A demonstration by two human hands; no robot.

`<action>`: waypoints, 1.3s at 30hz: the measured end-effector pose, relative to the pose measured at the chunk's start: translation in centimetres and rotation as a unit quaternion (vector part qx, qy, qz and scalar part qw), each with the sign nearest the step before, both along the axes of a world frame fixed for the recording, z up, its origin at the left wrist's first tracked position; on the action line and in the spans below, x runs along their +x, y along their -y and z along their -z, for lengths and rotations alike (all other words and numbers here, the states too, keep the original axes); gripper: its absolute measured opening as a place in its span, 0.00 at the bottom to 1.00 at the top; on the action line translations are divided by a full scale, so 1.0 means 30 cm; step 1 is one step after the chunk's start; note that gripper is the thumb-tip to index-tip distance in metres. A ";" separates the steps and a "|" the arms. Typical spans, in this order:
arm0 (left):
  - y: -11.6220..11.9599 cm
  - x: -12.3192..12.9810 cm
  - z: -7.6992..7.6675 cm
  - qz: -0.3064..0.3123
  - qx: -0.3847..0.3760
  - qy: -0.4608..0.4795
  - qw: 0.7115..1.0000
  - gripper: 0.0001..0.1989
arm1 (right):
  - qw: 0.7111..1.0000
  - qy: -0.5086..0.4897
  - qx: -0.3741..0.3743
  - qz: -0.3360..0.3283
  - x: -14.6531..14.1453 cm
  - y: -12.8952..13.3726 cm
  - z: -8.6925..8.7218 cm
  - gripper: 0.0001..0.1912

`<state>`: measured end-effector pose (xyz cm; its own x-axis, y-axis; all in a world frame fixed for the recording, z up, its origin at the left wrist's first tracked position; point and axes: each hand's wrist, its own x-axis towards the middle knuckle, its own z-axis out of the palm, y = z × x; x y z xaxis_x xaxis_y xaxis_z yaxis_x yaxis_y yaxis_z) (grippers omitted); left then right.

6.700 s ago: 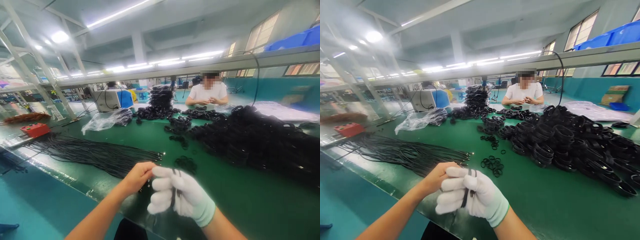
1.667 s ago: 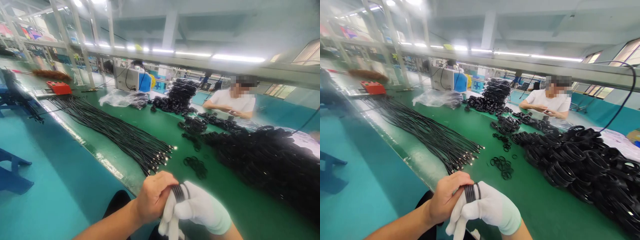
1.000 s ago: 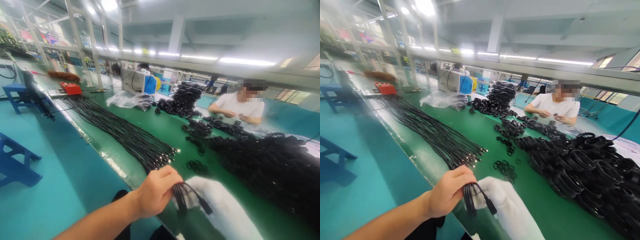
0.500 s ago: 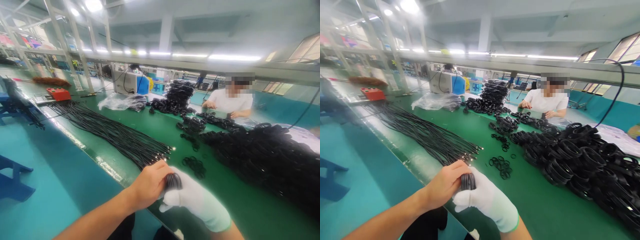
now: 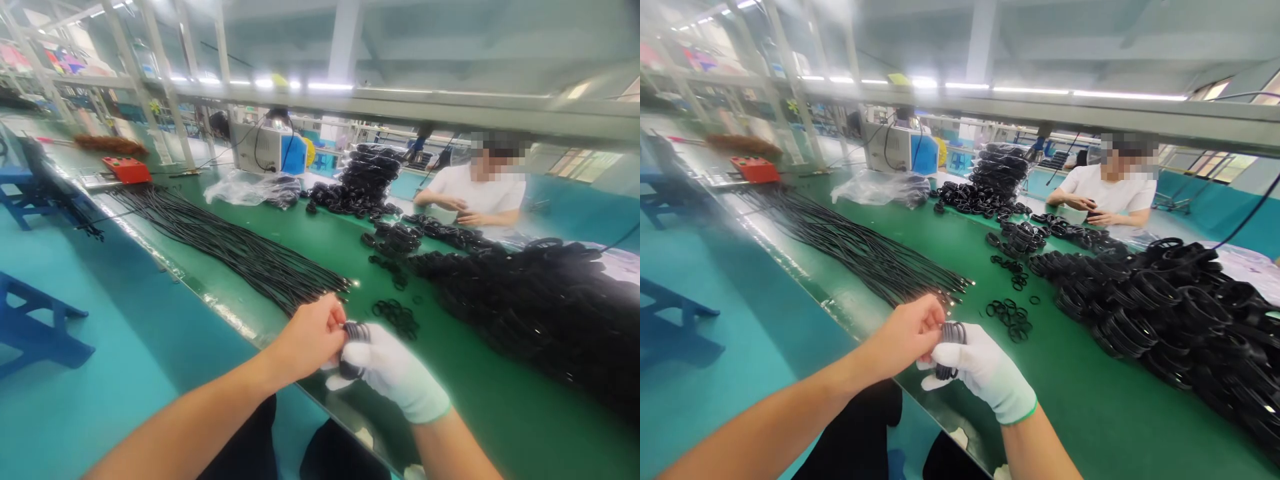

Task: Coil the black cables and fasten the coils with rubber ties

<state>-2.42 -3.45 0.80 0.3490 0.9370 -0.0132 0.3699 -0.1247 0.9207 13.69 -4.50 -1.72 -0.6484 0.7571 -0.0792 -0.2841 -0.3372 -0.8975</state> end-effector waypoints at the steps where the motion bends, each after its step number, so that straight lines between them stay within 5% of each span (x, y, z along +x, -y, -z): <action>1: 0.000 0.001 -0.001 -0.011 0.027 -0.022 0.999 0.02 | 1.000 0.005 0.002 0.003 -0.003 0.001 -0.001 0.17; 4: -0.007 0.004 -0.004 -0.027 0.088 -0.071 0.993 0.03 | 1.000 0.020 -0.001 0.011 -0.006 0.002 -0.005 0.18; 13: -0.023 0.000 0.042 -0.035 0.044 -0.039 0.998 0.03 | 0.996 0.078 0.002 0.041 -0.013 0.012 -0.018 0.12; 18: -0.002 0.005 0.048 0.010 0.174 -0.044 0.984 0.19 | 0.995 0.098 -0.007 0.010 -0.012 0.016 -0.002 0.10; 24: -0.016 0.023 0.098 -0.022 0.299 -0.013 0.954 0.15 | 0.996 0.087 -0.030 0.015 -0.024 0.014 0.013 0.09; 30: 0.000 0.002 0.064 0.028 0.234 -0.053 0.970 0.19 | 0.991 -0.069 -0.082 0.080 -0.019 -0.011 0.035 0.13; 34: 0.042 -0.009 0.066 0.076 0.273 -0.138 0.949 0.03 | 0.987 -0.125 -0.045 0.093 -0.023 -0.028 0.051 0.10; 39: 0.005 -0.037 0.041 0.044 0.178 -0.048 0.982 0.10 | 0.987 -0.099 -0.120 0.033 0.018 -0.035 0.050 0.16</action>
